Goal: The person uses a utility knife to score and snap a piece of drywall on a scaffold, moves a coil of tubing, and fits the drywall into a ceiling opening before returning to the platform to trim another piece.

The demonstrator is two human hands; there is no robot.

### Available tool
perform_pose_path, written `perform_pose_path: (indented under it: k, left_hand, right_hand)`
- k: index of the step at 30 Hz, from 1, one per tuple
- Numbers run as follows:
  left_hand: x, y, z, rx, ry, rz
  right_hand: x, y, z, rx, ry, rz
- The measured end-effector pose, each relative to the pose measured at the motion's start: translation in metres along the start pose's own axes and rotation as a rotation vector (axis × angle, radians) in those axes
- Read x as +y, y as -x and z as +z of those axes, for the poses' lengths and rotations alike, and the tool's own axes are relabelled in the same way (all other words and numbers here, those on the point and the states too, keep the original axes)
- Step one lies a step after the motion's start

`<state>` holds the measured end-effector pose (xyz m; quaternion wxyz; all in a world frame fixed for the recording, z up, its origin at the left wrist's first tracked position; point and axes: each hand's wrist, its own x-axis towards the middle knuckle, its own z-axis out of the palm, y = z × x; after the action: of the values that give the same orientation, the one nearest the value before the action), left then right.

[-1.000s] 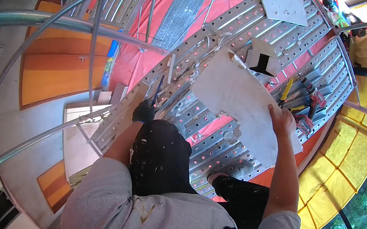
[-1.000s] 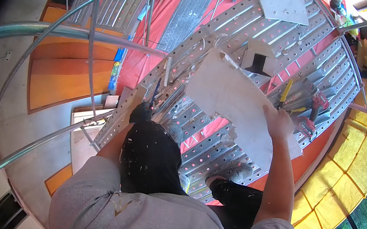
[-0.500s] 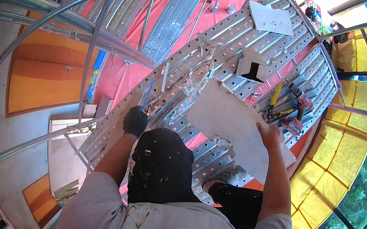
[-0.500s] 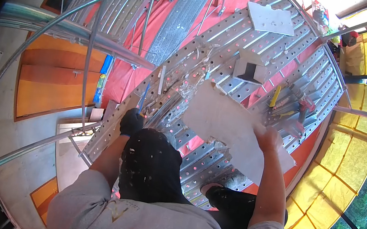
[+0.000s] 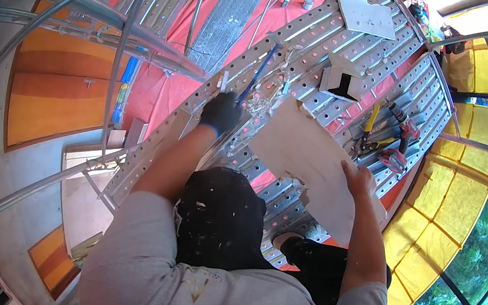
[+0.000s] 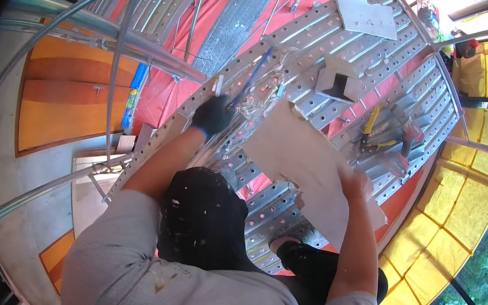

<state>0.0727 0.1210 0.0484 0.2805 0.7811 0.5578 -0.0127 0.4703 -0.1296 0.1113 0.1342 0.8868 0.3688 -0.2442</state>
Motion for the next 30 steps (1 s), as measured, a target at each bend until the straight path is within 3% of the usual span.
perform_pose_path:
  k: [2, 5, 8, 15, 20, 30]
  left_hand:
    - [-0.029, 0.060, 0.018, 0.012, 0.006, 0.027]
    - [-0.037, 0.145, 0.019, -0.133, -0.115, -0.134]
    - [-0.040, 0.181, 0.014, -0.139, -0.089, -0.190]
    - [-0.054, 0.195, 0.009, -0.087, -0.044, -0.193]
    - [-0.064, 0.192, 0.011, -0.090, -0.046, -0.186]
    - [-0.037, 0.171, 0.028, -0.075, 0.017, -0.119]
  right_hand:
    - [-0.010, -0.010, 0.006, -0.011, -0.015, 0.007]
    - [-0.022, -0.026, 0.003, -0.002, -0.059, -0.052]
    - [-0.018, -0.048, 0.006, 0.026, -0.049, -0.080]
    - [-0.030, -0.063, 0.004, -0.038, -0.048, -0.099]
    - [-0.036, -0.067, 0.036, -0.031, -0.113, -0.072]
    - [-0.121, -0.068, 0.045, -0.205, -0.237, -0.115]
